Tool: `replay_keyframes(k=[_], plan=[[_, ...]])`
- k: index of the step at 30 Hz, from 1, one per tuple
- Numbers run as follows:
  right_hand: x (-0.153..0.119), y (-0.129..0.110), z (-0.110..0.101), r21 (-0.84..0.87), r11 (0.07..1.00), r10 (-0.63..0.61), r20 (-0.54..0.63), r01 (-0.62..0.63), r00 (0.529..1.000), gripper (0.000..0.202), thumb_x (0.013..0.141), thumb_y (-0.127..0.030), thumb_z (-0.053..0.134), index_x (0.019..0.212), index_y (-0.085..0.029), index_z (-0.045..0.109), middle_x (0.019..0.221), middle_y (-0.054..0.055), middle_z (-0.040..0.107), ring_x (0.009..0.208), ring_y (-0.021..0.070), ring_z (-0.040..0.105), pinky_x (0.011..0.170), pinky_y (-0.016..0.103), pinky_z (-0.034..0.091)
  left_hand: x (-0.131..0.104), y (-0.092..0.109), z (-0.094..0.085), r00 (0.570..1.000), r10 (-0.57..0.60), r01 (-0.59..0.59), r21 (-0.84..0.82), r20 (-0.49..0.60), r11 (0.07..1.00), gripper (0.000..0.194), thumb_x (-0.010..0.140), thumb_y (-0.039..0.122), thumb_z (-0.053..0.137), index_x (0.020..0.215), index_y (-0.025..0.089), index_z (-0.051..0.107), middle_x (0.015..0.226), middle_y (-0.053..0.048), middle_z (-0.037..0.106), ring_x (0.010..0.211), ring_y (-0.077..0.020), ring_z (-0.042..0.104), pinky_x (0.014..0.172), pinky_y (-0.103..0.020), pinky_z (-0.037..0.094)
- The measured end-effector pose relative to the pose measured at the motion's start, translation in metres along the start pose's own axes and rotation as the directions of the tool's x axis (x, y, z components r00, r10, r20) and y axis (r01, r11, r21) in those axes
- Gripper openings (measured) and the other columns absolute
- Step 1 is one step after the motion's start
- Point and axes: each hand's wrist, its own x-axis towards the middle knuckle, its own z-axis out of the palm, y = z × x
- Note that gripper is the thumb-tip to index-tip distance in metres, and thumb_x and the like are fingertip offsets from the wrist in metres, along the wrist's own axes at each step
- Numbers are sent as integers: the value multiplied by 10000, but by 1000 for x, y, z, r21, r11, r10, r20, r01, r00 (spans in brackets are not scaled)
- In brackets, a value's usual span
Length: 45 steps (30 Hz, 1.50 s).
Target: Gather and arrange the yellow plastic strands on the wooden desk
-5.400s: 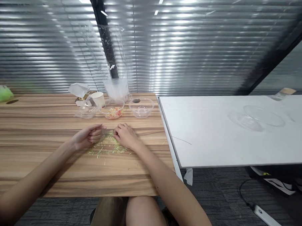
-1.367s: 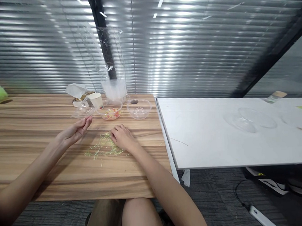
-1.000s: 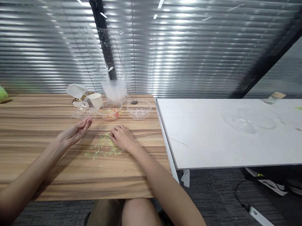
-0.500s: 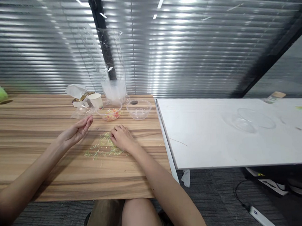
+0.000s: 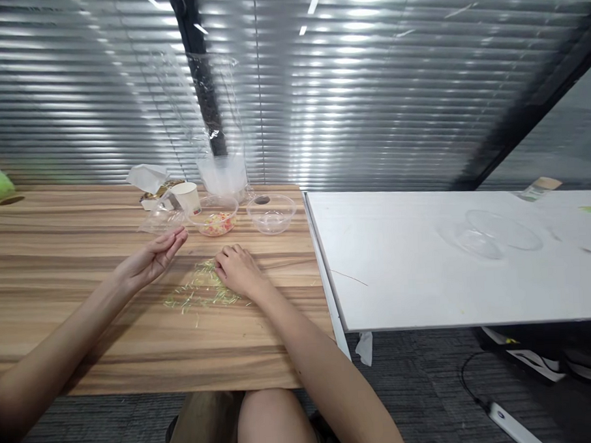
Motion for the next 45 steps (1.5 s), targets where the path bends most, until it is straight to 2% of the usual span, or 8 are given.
replay_keyframes(k=[8,14,20,27,37,45], plan=[[-1,-2,-1,-1,1000,6,2,-6,1000,96,926,-217,540,911,-153,610,971,70,588,943,199,488,846,313,392,0,-2,0,1000,-3,4,71,-15,997,412,928,-53,338,1247,76,566,918,-94,725,811,-124,721,756,-134,578],[-1,-1,-1,8,1000,-4,-10,4,1000,96,931,-219,534,922,-151,601,960,73,586,940,197,489,843,315,394,1,-4,-3,1000,5,-9,171,26,985,348,915,-55,387,1074,94,657,915,-82,727,830,-110,715,814,-129,554],[-1,-1,-1,8,1000,1,-1,-1,1000,100,932,-218,533,916,-154,609,967,72,583,940,196,484,846,317,393,3,-7,-2,999,12,-22,238,42,971,340,912,-63,374,905,90,677,900,-88,728,839,-115,712,838,-156,554],[0,2,3,-3,1000,-14,-14,14,1000,101,929,-215,534,921,-149,611,958,72,579,942,194,480,852,313,391,-4,-9,4,1000,13,-20,319,22,948,332,876,-86,401,890,94,680,936,-87,726,919,-128,698,899,-171,531],[0,-1,1,4,1000,10,-8,-10,1000,101,934,-213,520,928,-158,604,970,77,578,945,199,485,848,333,392,9,-16,-13,988,-114,67,387,99,920,307,863,-60,437,967,92,682,996,-119,728,1005,-166,680,932,-208,526],[0,-1,-1,-17,1000,12,27,-11,1000,122,940,-211,500,936,-153,607,976,78,584,964,202,480,863,327,393,2,-21,-8,973,-176,81,490,151,868,256,852,-28,500,856,120,709,926,-93,744,985,-169,686,927,-206,528]])
